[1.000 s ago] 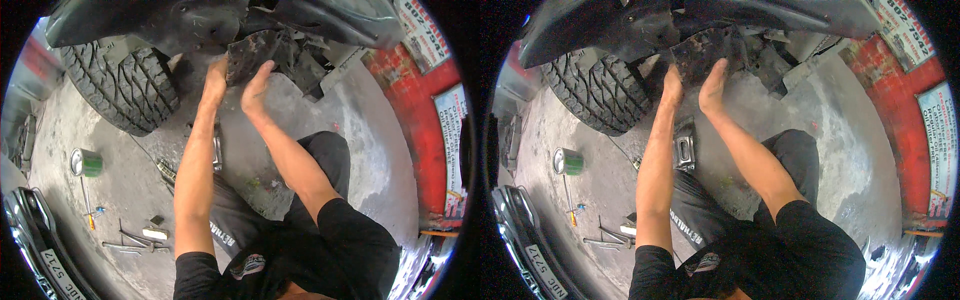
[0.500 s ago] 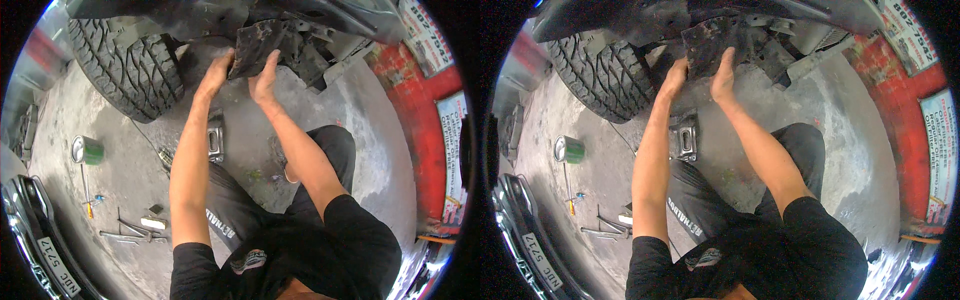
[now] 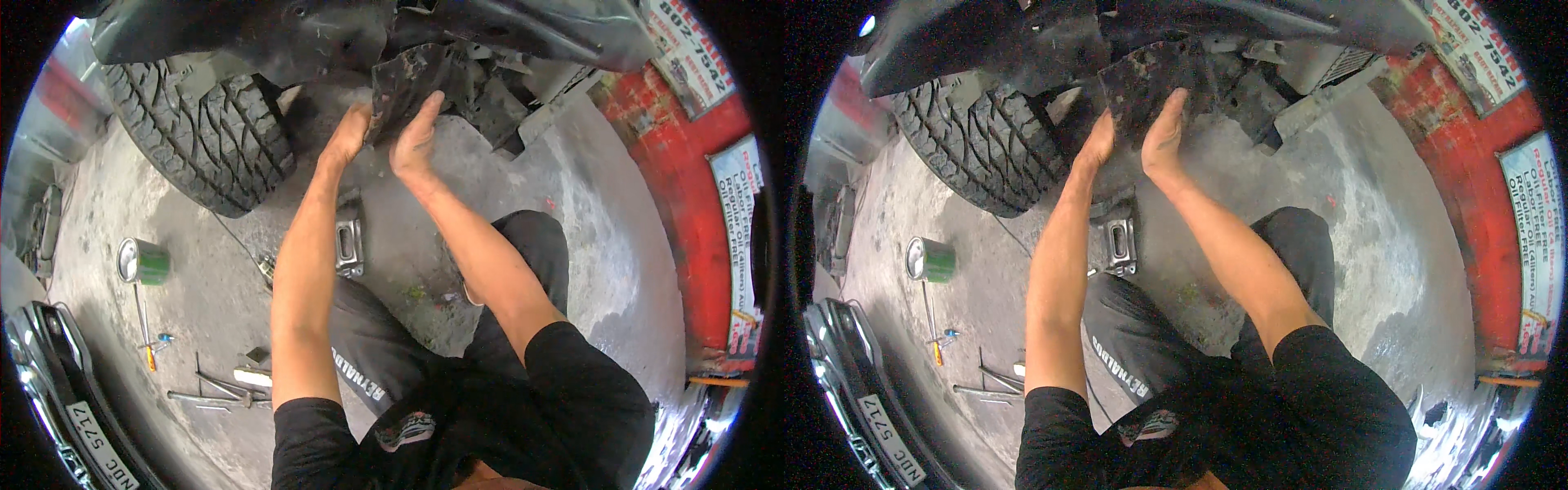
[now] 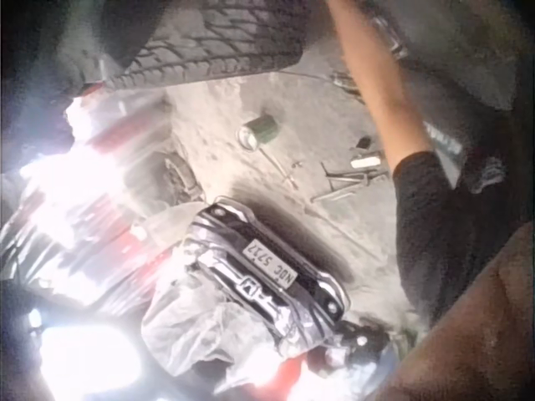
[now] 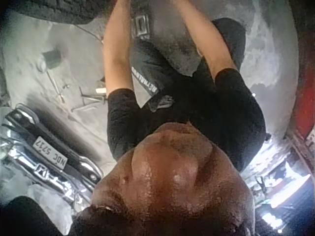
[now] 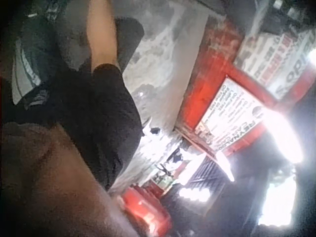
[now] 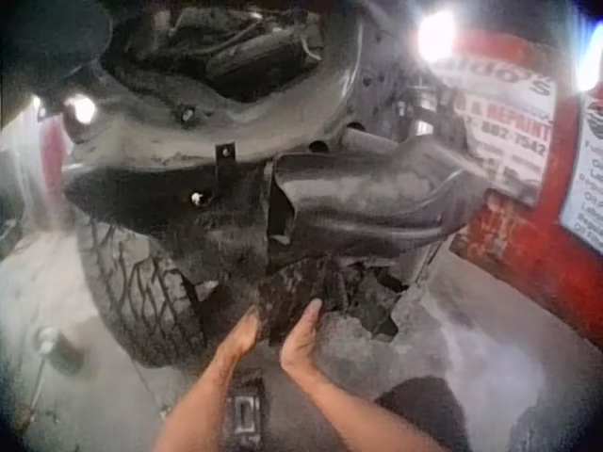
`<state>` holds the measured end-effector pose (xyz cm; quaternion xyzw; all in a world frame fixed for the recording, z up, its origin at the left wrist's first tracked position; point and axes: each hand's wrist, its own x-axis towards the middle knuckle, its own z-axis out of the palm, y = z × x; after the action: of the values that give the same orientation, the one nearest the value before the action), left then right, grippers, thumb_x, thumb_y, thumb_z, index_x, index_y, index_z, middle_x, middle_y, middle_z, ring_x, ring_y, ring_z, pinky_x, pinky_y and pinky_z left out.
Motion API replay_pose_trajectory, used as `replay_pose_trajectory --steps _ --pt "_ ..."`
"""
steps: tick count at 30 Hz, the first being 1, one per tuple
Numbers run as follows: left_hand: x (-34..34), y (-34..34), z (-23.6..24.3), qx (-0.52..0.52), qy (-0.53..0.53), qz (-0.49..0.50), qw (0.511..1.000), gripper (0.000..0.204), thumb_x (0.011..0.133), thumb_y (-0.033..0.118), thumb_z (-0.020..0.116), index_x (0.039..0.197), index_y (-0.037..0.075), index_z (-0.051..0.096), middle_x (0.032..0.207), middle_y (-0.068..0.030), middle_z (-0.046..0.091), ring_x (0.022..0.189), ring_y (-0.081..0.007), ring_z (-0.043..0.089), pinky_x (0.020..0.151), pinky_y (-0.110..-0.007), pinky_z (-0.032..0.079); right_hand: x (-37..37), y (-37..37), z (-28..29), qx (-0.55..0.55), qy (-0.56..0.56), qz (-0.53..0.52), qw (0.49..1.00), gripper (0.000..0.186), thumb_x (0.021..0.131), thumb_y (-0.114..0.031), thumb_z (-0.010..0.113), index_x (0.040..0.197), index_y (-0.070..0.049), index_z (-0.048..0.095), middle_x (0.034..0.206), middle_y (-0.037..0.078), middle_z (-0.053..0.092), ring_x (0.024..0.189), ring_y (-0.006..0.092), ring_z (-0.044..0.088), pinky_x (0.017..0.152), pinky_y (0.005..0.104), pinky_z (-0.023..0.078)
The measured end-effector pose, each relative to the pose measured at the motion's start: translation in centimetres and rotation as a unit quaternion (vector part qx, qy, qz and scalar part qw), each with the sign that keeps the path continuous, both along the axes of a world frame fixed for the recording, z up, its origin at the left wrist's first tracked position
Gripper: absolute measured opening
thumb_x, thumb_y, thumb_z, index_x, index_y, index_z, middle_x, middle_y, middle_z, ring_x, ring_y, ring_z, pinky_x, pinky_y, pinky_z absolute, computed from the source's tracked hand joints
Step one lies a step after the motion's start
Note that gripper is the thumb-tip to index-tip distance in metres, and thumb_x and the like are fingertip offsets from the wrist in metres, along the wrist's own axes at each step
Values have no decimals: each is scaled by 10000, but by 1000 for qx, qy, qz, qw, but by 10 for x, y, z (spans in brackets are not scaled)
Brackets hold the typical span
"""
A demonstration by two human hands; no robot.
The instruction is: The person uses a hammer against a wooden block and the floor to straighten a bent metal vehicle part, then attempts to fit the part onto the lower front chassis of a vehicle.
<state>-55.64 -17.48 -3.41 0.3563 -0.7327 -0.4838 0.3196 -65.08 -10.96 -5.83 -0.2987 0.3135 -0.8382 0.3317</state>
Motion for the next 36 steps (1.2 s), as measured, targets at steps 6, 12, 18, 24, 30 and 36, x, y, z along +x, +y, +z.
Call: replay_pose_trajectory --steps 6,12,18,24,30,36 --pt "-1 3 3 -44 12 -20 999 427 973 292 433 876 -84 610 775 -81 600 774 -195 487 745 -402 411 -1 -1 1 -18 -70 24 997 799 1038 -688 277 1478 -40 432 1449 25 500 1303 189 462 1155 344 327" --pt "2 11 12 66 2 -40 997 541 1023 396 431 1207 -73 629 1161 -123 689 1055 -214 577 983 -362 426 -4 3 2 -27 -59 51 997 761 1070 -612 273 1512 1 362 1523 75 424 1376 213 405 1190 364 274" --pt "7 5 6 18 -48 -50 997 524 1043 387 402 1282 -30 613 1259 -153 675 1126 -229 572 1038 -378 401 -3 -9 -1 -53 -41 27 997 751 1030 -686 317 1519 -120 383 1477 3 474 1331 210 448 1163 399 320" --pt "6 10 4 -2 -16 -23 1000 516 1042 387 396 1182 -44 645 1145 -153 701 1029 -232 574 971 -398 423 -1 -5 6 -61 -94 67 991 728 1028 -686 321 1485 -128 419 1431 3 499 1300 212 465 1151 402 332" --pt "1 10 0 27 16 5 999 609 1035 456 380 986 -73 678 907 -126 679 880 -215 553 873 -389 432 -6 -6 4 -98 -87 87 988 670 1082 -571 312 1540 -83 352 1524 42 435 1371 218 436 1181 397 313" --pt "2 8 -1 39 3 15 999 591 1040 434 367 952 -80 644 869 -123 669 826 -209 548 810 -397 432 1 0 18 -82 -111 71 988 617 1056 -627 316 1353 -123 514 1242 6 581 1158 185 533 1065 381 401"
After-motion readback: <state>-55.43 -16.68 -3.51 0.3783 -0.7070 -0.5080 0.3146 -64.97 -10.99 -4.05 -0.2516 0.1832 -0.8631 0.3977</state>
